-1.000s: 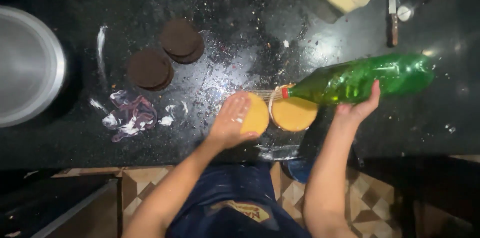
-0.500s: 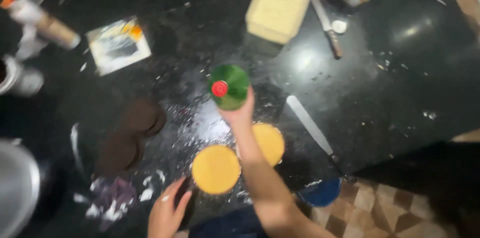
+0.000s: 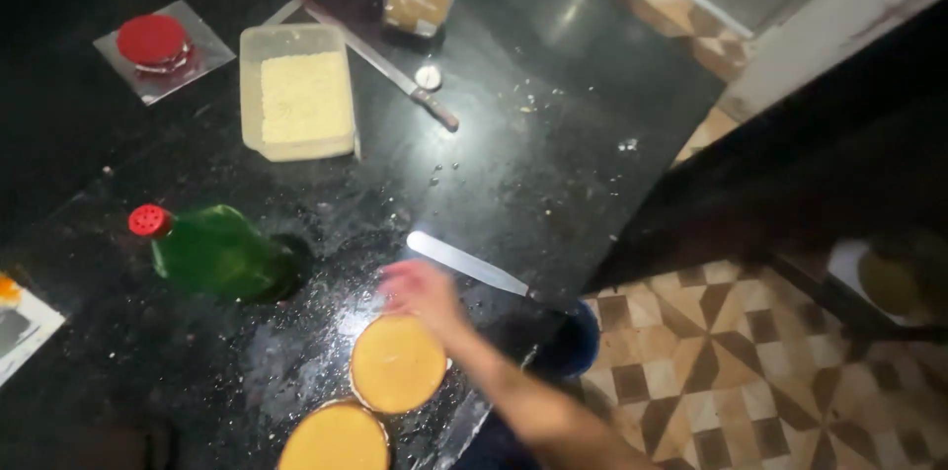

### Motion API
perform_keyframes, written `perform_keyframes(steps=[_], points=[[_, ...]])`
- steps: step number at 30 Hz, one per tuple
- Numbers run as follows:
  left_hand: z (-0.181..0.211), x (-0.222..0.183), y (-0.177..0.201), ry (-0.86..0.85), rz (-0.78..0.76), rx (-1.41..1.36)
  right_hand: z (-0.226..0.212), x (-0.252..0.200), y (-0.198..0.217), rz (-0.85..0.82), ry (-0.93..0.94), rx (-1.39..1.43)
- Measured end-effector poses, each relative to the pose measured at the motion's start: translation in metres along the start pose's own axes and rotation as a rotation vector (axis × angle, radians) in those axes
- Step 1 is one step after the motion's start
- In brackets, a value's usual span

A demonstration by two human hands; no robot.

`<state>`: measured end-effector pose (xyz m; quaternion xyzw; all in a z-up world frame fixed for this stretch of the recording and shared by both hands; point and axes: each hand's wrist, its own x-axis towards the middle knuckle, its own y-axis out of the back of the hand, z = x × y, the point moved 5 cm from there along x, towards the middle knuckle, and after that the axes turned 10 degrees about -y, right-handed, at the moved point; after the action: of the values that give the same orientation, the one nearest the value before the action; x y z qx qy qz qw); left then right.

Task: Apply frosting to sponge cake layers and assemble small cakes.

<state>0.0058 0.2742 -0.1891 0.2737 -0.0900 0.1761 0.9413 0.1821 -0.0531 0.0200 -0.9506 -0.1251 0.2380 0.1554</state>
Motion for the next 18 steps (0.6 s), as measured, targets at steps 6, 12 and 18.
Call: perform_keyframes(steps=[6, 12, 18], points=[[-0.015, -0.040, 0.059, 0.045, 0.133, 0.030, -0.004, -0.075, 0.187, 0.838, 0.489, -1.380], [-0.033, -0.114, 0.177, 0.131, 0.253, 0.142, 0.047, -0.101, 0.200, 0.709, 0.121, -1.546], [0.137, -0.058, 0.160, 0.269, 0.166, 0.059, 0.065, -0.135, 0.165, 0.751, 0.181, -1.305]])
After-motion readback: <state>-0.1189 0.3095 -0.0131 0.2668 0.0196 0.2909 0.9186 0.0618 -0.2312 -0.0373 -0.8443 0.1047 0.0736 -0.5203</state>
